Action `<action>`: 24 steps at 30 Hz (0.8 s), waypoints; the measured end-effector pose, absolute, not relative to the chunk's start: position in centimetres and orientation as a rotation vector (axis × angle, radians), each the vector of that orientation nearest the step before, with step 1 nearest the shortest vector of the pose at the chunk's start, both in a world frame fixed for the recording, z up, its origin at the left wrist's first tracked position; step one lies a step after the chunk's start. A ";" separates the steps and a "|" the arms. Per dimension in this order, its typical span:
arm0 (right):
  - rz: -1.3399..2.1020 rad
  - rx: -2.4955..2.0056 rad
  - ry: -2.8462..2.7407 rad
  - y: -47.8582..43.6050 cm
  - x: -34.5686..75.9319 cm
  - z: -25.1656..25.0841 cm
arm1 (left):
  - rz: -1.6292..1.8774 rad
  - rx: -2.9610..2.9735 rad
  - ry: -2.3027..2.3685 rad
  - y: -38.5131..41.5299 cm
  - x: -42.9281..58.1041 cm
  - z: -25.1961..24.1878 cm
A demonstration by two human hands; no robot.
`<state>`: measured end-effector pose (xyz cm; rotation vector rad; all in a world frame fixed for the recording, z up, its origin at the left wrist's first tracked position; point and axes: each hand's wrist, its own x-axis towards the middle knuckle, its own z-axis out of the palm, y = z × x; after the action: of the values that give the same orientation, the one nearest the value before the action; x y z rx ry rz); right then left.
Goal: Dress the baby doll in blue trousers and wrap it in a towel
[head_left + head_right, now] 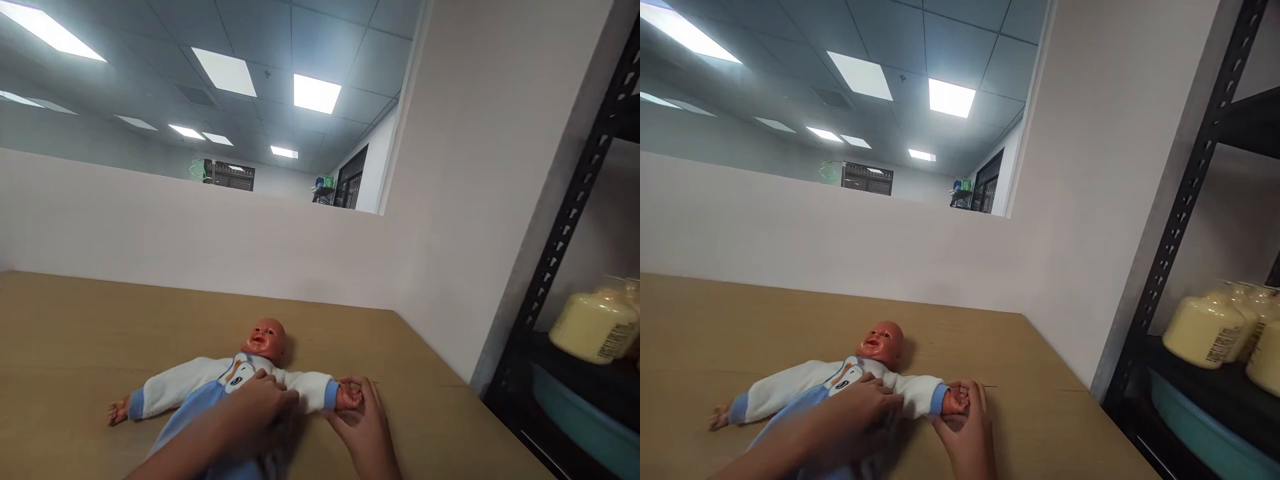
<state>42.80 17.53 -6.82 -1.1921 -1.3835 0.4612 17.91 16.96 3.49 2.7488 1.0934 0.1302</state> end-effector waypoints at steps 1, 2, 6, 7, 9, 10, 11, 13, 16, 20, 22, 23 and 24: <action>0.478 -1.169 -1.354 17.7 42.3 -6.7 | 0.189 2.757 1.050 16.9 18.0 3.2; 0.480 -1.150 -1.334 18.0 41.8 -6.7 | 0.241 2.784 1.008 16.9 18.1 2.9; 0.501 -1.058 -1.307 18.9 38.9 -7.4 | 0.409 3.027 0.869 17.3 18.2 1.3; 0.504 -1.031 -1.326 19.0 38.0 -7.6 | 0.469 3.087 0.825 17.4 18.0 0.9; 0.460 -0.992 -1.404 18.8 36.2 -7.8 | 0.609 3.161 0.734 17.6 17.6 0.2; 0.431 -0.977 -1.453 18.4 35.6 -7.8 | 0.681 3.162 0.706 17.6 17.3 0.0; 0.411 -0.961 -1.504 18.0 35.1 -7.7 | 0.753 3.134 0.702 17.6 17.1 -0.1; 0.420 -0.915 -1.604 17.2 34.8 -7.5 | 0.878 2.973 0.755 17.4 16.7 0.1; 0.511 -0.893 -1.695 16.4 35.6 -8.4 | 0.997 2.534 0.876 16.9 16.8 1.1; 0.838 -0.959 -1.500 16.6 35.3 -11.7 | 0.996 2.099 1.018 17.0 17.5 2.6; 1.000 -0.907 -1.338 16.7 34.1 -12.4 | 0.924 2.009 1.082 17.5 17.6 2.8; 1.068 -0.864 -1.267 16.7 33.4 -12.2 | 0.888 1.982 1.096 17.9 17.6 2.7; 1.110 -0.823 -1.207 16.7 32.9 -11.8 | 0.862 1.969 1.101 18.2 17.4 2.6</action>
<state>32.85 16.70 -11.77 -0.8235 -1.2067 1.1101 17.45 18.23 2.59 1.9686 1.1009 0.8623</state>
